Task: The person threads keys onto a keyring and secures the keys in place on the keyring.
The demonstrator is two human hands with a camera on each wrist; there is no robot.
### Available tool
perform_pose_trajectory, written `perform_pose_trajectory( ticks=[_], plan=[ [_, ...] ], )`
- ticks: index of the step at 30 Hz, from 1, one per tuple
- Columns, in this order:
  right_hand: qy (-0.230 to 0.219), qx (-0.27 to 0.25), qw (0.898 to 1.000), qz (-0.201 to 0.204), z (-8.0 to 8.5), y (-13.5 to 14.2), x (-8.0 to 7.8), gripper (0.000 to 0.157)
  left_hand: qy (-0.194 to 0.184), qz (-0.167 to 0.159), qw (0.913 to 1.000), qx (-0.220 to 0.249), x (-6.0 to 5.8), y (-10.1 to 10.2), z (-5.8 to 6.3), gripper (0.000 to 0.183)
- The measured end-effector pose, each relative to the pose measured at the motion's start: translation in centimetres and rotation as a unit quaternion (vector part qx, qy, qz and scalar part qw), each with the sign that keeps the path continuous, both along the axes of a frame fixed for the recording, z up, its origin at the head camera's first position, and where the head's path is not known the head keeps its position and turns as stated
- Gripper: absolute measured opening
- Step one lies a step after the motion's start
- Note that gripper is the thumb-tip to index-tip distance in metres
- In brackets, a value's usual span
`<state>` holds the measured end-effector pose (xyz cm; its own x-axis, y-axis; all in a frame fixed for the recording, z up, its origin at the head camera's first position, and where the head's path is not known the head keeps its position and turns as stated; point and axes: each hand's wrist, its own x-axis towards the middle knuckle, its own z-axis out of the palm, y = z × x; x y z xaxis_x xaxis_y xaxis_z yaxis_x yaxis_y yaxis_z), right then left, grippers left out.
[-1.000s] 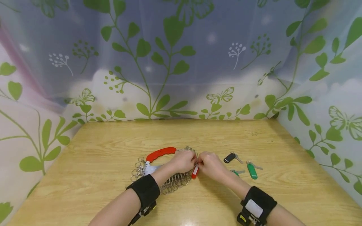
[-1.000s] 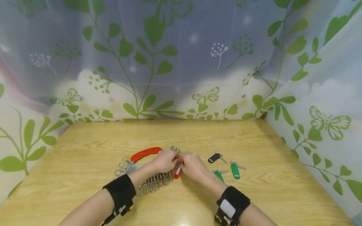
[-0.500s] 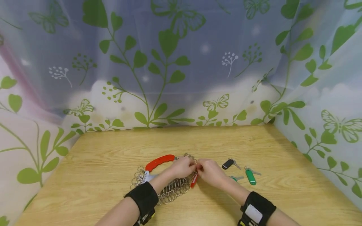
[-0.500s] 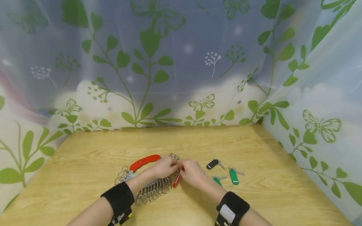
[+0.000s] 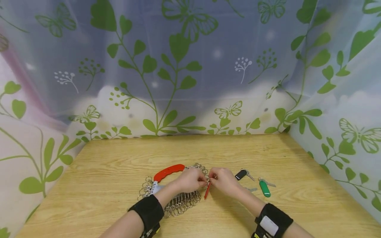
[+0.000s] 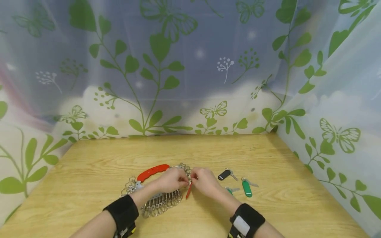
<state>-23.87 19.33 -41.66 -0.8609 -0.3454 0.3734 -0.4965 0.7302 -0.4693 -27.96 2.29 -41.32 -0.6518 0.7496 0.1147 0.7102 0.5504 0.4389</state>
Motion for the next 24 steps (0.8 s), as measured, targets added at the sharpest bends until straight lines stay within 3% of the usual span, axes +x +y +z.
perform_pose_trajectory(
  ticks=[8,13,16,20,24],
  plan=[
    [-0.018,0.007,1.000,0.001,-0.24,-0.24,0.00,0.011,0.022,0.056,0.9979,-0.022,0.44,0.52,-0.16,0.017],
    [0.029,0.034,0.999,0.010,-0.14,-0.44,-0.14,0.013,0.025,0.073,0.9964,-0.036,0.31,1.02,-0.13,0.027],
    [0.037,0.038,0.999,0.006,-0.07,-0.46,-0.20,0.014,0.007,0.072,0.9972,-0.019,0.07,0.95,-0.12,0.026],
    [0.007,0.017,1.000,-0.012,-0.02,-0.42,-0.23,0.012,-0.026,0.057,0.9979,0.013,-0.18,0.55,-0.17,0.015],
    [0.003,0.010,1.000,-0.014,-0.14,-0.44,-0.16,0.013,-0.020,0.032,0.9993,0.005,-0.15,0.26,-0.28,0.009]
  ],
)
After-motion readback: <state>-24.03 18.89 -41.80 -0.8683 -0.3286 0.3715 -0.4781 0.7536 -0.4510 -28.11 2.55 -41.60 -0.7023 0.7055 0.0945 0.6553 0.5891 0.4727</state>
